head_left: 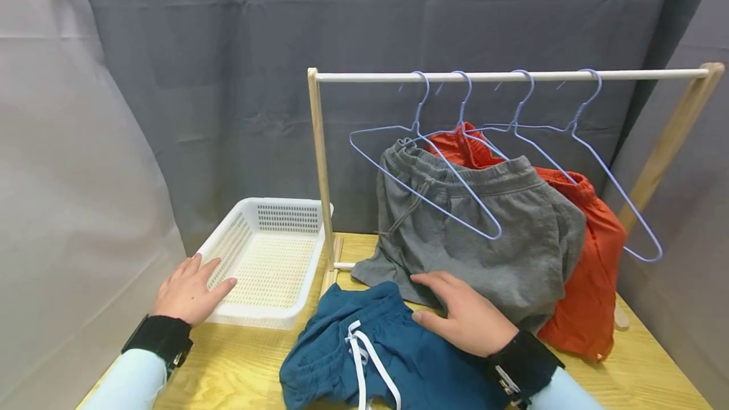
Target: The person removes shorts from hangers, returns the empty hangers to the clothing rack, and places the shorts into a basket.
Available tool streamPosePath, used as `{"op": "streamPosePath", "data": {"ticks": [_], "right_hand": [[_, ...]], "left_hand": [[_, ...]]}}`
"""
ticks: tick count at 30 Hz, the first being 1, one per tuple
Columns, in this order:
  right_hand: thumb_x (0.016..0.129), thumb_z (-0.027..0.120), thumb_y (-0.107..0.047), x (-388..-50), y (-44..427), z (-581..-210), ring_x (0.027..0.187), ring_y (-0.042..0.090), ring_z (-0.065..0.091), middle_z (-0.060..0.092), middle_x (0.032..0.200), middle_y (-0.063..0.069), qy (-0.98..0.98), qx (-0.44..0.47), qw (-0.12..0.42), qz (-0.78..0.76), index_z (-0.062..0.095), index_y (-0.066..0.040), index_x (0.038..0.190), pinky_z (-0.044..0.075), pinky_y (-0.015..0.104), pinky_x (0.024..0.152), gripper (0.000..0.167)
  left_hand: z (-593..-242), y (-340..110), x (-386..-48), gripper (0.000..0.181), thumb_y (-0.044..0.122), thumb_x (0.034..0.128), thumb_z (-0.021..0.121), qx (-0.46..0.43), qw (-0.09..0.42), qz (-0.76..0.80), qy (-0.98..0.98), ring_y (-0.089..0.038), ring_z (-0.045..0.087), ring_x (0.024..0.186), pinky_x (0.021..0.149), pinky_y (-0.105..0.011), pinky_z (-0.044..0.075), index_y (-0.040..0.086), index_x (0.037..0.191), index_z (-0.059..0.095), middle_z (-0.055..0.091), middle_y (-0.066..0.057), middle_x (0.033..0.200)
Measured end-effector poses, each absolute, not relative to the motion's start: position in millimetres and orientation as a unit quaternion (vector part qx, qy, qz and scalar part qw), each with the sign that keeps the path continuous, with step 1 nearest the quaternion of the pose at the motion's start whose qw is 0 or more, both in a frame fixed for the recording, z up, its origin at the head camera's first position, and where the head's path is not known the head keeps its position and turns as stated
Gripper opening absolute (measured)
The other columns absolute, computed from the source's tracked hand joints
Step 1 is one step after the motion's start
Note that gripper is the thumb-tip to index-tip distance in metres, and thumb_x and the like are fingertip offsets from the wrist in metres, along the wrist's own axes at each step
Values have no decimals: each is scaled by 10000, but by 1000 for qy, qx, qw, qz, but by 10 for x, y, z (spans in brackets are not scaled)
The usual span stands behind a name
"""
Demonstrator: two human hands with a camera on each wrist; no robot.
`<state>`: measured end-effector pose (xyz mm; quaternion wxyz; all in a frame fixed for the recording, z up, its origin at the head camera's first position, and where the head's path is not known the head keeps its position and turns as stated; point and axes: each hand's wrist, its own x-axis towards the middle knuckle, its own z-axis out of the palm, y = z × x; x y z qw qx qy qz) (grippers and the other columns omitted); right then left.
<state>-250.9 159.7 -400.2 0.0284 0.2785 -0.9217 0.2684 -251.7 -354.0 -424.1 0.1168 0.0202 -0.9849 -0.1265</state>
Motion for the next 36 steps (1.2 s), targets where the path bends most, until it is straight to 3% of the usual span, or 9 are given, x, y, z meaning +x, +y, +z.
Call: {"op": "streamPosePath", "data": {"ticks": [5,13,24,36], "right_hand": [[879,551,-760,-2547,1374,-4085,1337,214,458,471,1468,-43,-917,289,-4,276,479,-314,1499,416,525,1065,767],[892,630,-677,-2592,989,-4245,1377,243,425,429,1517,-10,-902,331,-46,274,432,-335,1533,403,522,1078,753],[743,608,-859,-2667,596,-4425,1424,347,377,345,1601,62,-916,329,-92,209,375,-365,1567,433,561,1033,989],[680,773,-755,-2721,461,-4518,1442,377,352,318,1616,90,-922,321,-124,177,340,-392,1576,420,583,1043,1059]], "left_hand": [[-4245,-3526,-2506,865,721,952,440,27,118,-129,-984,-541,218,1417,1050,-765,187,38,1482,465,291,-355,1545],[-4260,-3509,-2496,845,703,957,450,29,122,-127,-984,-538,220,1413,1041,-766,191,34,1474,476,299,-355,1540],[-4225,-3486,-2462,834,681,959,481,28,125,-124,-984,-541,224,1413,1052,-752,195,21,1469,485,296,-359,1539],[-4224,-3471,-2458,830,667,965,485,30,118,-122,-985,-547,202,1419,1066,-750,182,11,1474,473,287,-363,1543]]}}
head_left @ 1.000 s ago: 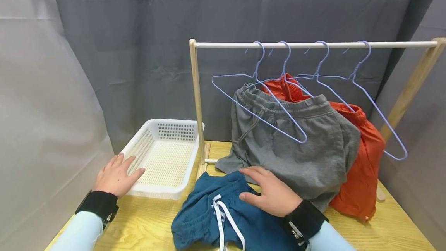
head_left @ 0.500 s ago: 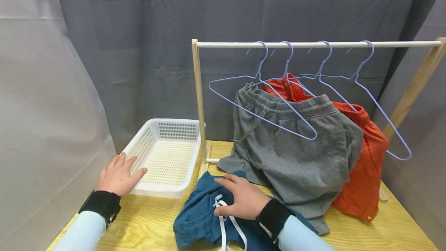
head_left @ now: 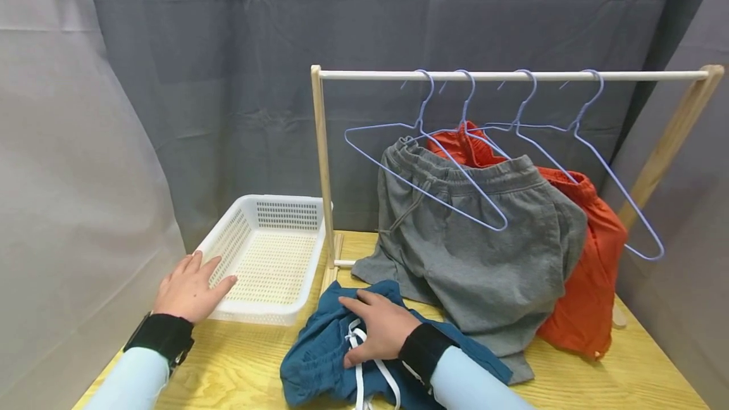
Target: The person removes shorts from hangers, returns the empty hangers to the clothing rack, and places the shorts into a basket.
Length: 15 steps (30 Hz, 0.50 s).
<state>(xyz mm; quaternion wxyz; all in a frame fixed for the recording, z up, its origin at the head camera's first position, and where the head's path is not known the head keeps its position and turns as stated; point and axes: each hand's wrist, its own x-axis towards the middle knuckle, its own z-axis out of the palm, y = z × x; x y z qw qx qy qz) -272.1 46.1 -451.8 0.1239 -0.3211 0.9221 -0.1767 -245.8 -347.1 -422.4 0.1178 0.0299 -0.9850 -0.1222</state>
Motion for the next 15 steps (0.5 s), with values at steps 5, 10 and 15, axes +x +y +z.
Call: {"op": "streamPosePath", "data": {"ticks": [5,10,15], "right_hand": [[663,820,-697,-2709,406,-4549,1444,447,318,312,1620,91,933,-301,123,-153,329,-438,1568,413,633,1028,1062],[668,846,-663,-2683,344,-4572,1395,432,408,357,1594,119,941,-303,98,-112,354,-423,1563,463,612,981,1049],[733,788,-676,-2697,259,-4559,1303,364,518,480,1505,95,946,-310,85,-45,365,-424,1556,502,542,950,959]], "left_hand": [[-4239,-3482,-2467,835,676,964,477,27,118,-125,-985,-545,200,1419,1062,-753,183,13,1472,475,286,-365,1542],[-4258,-3513,-2489,844,695,971,431,21,120,-120,-985,-540,200,1422,1052,-759,184,20,1476,473,283,-368,1541],[-4248,-3513,-2476,824,686,980,418,17,120,-120,-985,-545,211,1414,1043,-759,193,25,1468,486,292,-366,1537]]}}
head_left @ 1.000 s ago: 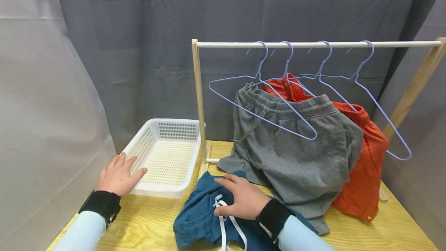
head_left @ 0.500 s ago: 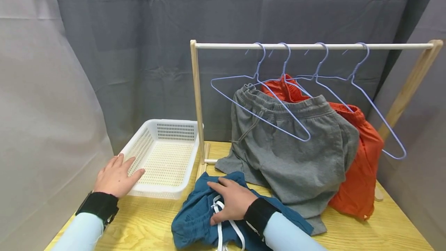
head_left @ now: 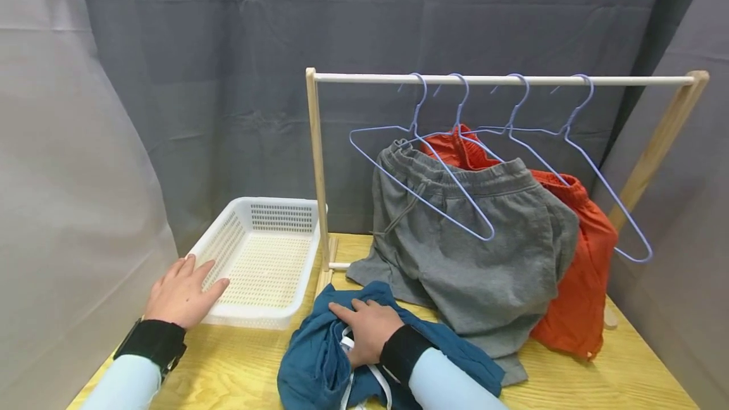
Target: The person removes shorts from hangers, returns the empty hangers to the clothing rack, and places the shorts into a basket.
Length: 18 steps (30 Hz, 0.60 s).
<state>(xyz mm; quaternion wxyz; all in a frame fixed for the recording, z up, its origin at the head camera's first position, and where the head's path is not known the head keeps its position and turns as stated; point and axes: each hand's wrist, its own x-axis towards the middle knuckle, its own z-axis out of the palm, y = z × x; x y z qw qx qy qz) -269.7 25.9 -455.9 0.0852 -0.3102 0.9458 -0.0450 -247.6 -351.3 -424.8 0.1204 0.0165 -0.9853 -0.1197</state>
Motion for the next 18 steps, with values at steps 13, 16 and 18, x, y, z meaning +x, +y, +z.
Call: {"op": "streamPosePath", "data": {"ticks": [13,16,18], "right_hand": [[797,823,-489,-2751,144,-4553,1162,317,585,564,1359,25,947,-306,103,3,393,-443,1534,526,484,899,855],[802,824,-493,-2761,132,-4535,1164,329,579,539,1389,26,946,-304,108,10,390,-449,1532,529,480,891,850],[802,830,-486,-2764,128,-4528,1183,341,570,518,1424,31,947,-302,111,9,391,-449,1531,526,485,899,851]], "left_hand": [[-4219,-3489,-2454,795,664,988,428,22,120,-115,-986,-546,216,1409,1040,-763,188,21,1448,506,296,-370,1532],[-4214,-3481,-2452,787,657,988,437,22,121,-117,-985,-547,221,1405,1035,-766,194,21,1444,511,298,-371,1529],[-4216,-3482,-2457,783,656,989,436,23,123,-116,-985,-547,222,1404,1033,-767,194,23,1443,512,297,-372,1530]]}}
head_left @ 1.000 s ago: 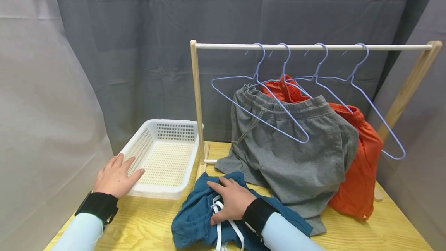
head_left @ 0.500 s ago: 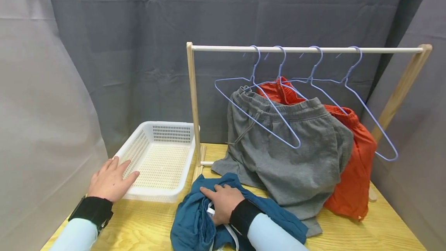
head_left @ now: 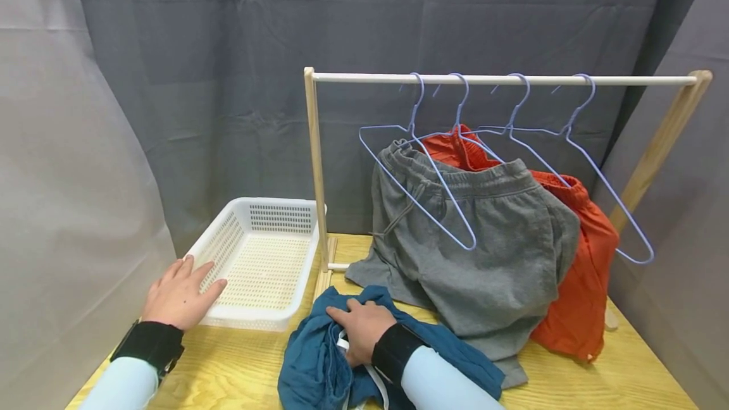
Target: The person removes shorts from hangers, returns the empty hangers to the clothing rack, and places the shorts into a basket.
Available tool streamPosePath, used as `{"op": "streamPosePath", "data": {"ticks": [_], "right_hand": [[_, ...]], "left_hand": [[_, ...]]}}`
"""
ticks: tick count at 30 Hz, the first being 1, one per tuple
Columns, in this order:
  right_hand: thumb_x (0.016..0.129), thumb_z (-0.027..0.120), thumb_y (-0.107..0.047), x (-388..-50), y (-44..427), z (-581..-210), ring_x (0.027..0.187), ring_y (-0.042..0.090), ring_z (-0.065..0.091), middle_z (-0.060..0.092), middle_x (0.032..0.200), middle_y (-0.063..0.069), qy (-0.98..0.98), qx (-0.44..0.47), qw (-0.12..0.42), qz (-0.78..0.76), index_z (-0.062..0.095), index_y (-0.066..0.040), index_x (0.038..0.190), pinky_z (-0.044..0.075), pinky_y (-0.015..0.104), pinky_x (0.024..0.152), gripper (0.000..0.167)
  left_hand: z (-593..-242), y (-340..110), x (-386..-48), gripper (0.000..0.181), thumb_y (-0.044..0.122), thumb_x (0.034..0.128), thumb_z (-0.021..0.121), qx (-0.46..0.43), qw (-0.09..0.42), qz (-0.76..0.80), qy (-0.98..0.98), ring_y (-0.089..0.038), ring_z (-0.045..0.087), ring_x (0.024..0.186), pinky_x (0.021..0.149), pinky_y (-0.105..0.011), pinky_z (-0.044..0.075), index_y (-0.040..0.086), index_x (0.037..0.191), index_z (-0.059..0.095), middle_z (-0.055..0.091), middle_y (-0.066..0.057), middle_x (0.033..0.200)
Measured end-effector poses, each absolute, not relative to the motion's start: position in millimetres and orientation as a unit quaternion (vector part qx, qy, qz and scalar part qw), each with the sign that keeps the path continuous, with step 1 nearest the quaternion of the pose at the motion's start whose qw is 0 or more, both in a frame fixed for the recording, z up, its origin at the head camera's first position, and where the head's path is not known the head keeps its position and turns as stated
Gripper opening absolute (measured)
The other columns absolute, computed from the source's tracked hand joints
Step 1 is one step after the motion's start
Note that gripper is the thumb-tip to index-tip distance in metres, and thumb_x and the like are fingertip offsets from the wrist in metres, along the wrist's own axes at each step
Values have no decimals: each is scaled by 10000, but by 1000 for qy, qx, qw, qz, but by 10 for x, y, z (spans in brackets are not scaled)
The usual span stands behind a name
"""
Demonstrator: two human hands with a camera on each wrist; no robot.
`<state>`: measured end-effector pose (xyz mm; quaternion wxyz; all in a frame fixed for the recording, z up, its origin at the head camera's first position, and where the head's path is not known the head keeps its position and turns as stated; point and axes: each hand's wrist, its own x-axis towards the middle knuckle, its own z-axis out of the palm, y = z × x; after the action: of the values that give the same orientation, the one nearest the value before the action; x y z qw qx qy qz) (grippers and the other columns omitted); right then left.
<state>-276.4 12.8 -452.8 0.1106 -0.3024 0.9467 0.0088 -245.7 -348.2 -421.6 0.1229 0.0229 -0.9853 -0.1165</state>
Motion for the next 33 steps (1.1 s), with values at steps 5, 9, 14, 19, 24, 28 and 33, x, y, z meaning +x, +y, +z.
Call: {"op": "streamPosePath", "data": {"ticks": [5,9,14,19,24,28,33], "right_hand": [[793,841,-491,-2752,126,-4528,1207,338,555,500,1460,29,948,-300,109,10,399,-445,1529,521,486,913,859],[782,838,-515,-2759,129,-4539,1194,330,551,532,1427,20,945,-312,98,15,445,-422,1505,526,480,895,827],[751,831,-585,-2769,138,-4525,1119,313,567,610,1312,10,940,-332,73,21,563,-365,1411,533,462,845,745],[753,850,-540,-2766,116,-4520,1018,264,594,677,1122,-29,940,-334,70,22,635,-334,1292,524,432,824,615],[761,861,-500,-2748,93,-4498,951,234,603,676,996,-50,941,-329,72,24,670,-315,1217,517,416,807,529],[771,868,-444,-2728,99,-4470,892,221,605,671,928,-53,941,-332,62,18,694,-283,1149,511,397,763,446],[772,873,-368,-2734,116,-4464,826,201,600,645,838,-65,940,-337,54,4,707,-263,1056,501,381,718,346]], "left_hand": [[-4260,-3487,-2458,784,663,990,422,23,122,-120,-985,-540,210,1415,1046,-764,176,35,1450,513,289,-365,1539],[-4271,-3499,-2452,789,668,990,415,27,115,-122,-985,-544,198,1416,1048,-767,166,37,1455,508,279,-366,1544],[-4245,-3503,-2436,779,661,995,417,23,118,-120,-985,-541,197,1417,1042,-768,168,41,1461,501,269,-363,1549],[-4236,-3493,-2423,772,652,995,430,23,120,-122,-985,-546,201,1411,1042,-767,168,36,1454,506,274,-367,1544],[-4252,-3499,-2441,748,636,999,433,26,122,-123,-985,-538,197,1419,1049,-767,158,42,1448,511,276,-361,1548],[-4254,-3495,-2462,747,643,998,424,27,124,-127,-984,-530,192,1423,1058,-766,150,53,1446,517,277,-355,1551],[-4246,-3484,-2471,743,644,996,431,28,123,-128,-984,-533,195,1422,1057,-768,151,58,1443,525,279,-357,1549]]}}
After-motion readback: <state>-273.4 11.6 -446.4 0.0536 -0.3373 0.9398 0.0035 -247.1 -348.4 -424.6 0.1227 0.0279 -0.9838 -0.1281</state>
